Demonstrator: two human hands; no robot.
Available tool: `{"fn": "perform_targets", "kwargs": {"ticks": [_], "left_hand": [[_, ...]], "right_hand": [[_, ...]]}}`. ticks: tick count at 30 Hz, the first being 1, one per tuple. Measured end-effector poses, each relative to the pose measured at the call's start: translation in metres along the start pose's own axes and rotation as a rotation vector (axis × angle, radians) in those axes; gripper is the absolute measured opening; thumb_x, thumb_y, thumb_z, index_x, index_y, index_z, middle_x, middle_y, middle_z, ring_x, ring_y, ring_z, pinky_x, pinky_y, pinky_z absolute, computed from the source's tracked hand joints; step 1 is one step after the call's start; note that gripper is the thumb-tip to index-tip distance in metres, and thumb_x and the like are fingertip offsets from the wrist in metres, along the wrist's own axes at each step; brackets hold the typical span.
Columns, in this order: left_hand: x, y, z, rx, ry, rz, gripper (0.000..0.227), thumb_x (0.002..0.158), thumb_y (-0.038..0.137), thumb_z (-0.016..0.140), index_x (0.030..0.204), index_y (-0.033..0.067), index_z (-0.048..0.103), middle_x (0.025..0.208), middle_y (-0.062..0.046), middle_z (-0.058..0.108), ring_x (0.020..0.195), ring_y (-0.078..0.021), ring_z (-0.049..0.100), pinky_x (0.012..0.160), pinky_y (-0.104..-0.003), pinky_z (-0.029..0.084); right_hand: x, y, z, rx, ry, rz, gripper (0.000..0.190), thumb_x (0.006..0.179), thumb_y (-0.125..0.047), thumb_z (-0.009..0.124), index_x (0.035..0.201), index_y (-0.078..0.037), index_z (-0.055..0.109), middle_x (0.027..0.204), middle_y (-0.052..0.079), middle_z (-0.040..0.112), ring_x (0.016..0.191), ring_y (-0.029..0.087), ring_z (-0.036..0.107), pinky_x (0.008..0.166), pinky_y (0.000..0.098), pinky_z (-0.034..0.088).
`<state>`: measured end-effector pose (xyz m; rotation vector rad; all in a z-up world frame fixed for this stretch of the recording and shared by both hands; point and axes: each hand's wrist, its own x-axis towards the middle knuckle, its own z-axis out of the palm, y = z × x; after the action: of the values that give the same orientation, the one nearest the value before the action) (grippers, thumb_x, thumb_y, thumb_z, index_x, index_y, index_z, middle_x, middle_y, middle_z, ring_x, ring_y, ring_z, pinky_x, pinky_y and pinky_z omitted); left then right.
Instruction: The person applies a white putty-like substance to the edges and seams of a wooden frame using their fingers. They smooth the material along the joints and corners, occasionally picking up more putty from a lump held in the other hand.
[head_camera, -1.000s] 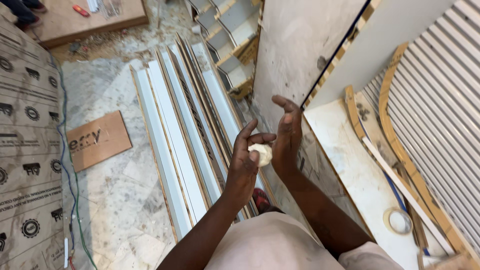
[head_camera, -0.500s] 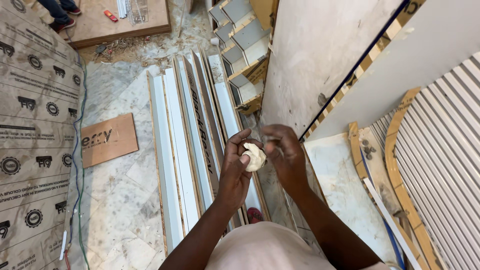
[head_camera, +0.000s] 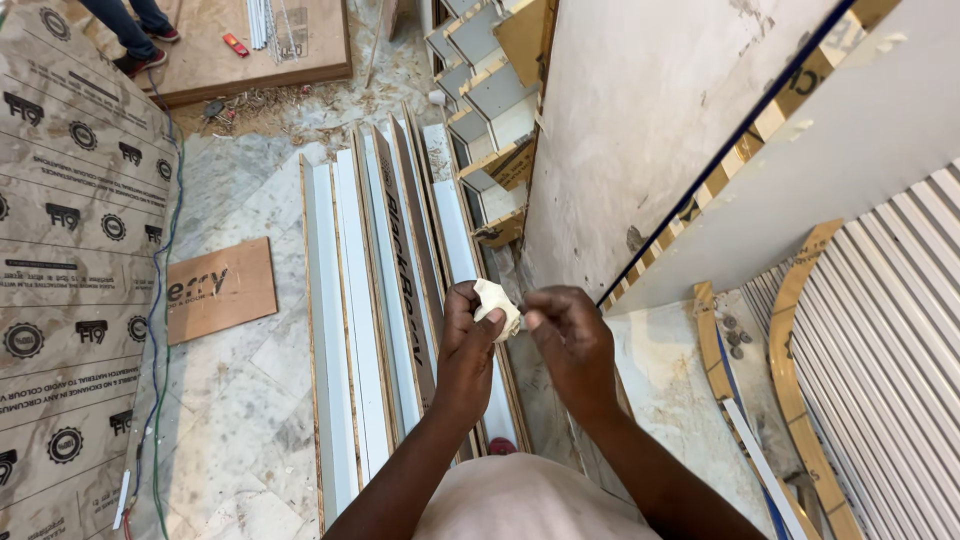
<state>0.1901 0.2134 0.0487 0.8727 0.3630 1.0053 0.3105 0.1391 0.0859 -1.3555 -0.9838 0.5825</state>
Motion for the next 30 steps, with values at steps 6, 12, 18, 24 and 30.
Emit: {"fn": "perform_targets", "kwargs": {"ticks": [6,12,18,24,30], "left_hand": [[0.010,0.006,-0.001,0.342,0.008,0.098,0.024,0.103,0.017,0.056,0.124,0.0068,0.049,0.109,-0.005,0.053,0.101,-0.0134,0.052,0.089,-0.030,0.046],[0.014,0.021,-0.011,0.712,-0.135,0.291,0.020,0.097,0.008,0.056,0.116,0.0039,0.053,0.114,-0.007,0.050,0.105,-0.0156,0.054,0.092,-0.030,0.045],[0.046,-0.005,-0.021,0.093,-0.188,-0.015,0.030,0.088,0.005,0.055,0.117,0.0057,0.049,0.104,-0.007,0.053,0.093,-0.0148,0.052,0.083,-0.030,0.046],[0.054,0.007,-0.043,-0.131,-0.140,-0.205,0.027,0.095,0.003,0.059,0.119,0.0079,0.047,0.101,-0.011,0.058,0.091,-0.0187,0.059,0.079,-0.033,0.052],[0.056,0.032,-0.082,-0.114,-0.218,-0.155,0.031,0.095,0.003,0.058,0.124,0.0077,0.048,0.116,-0.012,0.057,0.110,-0.0203,0.060,0.098,-0.036,0.051]], "right_hand": [[0.013,0.010,0.003,0.042,-0.101,-0.113,0.006,0.096,-0.001,0.072,0.100,-0.001,0.068,0.105,0.006,0.068,0.093,0.011,0.066,0.081,0.0259,0.057],[0.014,0.029,0.011,-0.218,-0.024,-0.206,0.007,0.090,-0.001,0.070,0.093,0.000,0.064,0.095,0.005,0.067,0.082,0.012,0.068,0.072,0.0264,0.057],[0.015,0.046,0.013,0.485,0.002,0.332,0.010,0.097,-0.009,0.056,0.096,0.000,0.061,0.090,0.008,0.068,0.080,0.014,0.068,0.075,0.0334,0.063],[-0.004,0.045,0.054,0.457,0.174,0.282,0.022,0.095,-0.011,0.067,0.108,-0.004,0.050,0.108,0.011,0.061,0.097,0.015,0.068,0.082,0.0363,0.065],[-0.014,0.046,0.099,0.573,0.092,0.303,0.043,0.102,-0.031,0.066,0.126,0.003,0.056,0.119,0.012,0.064,0.110,0.016,0.067,0.095,0.0354,0.061]]}}
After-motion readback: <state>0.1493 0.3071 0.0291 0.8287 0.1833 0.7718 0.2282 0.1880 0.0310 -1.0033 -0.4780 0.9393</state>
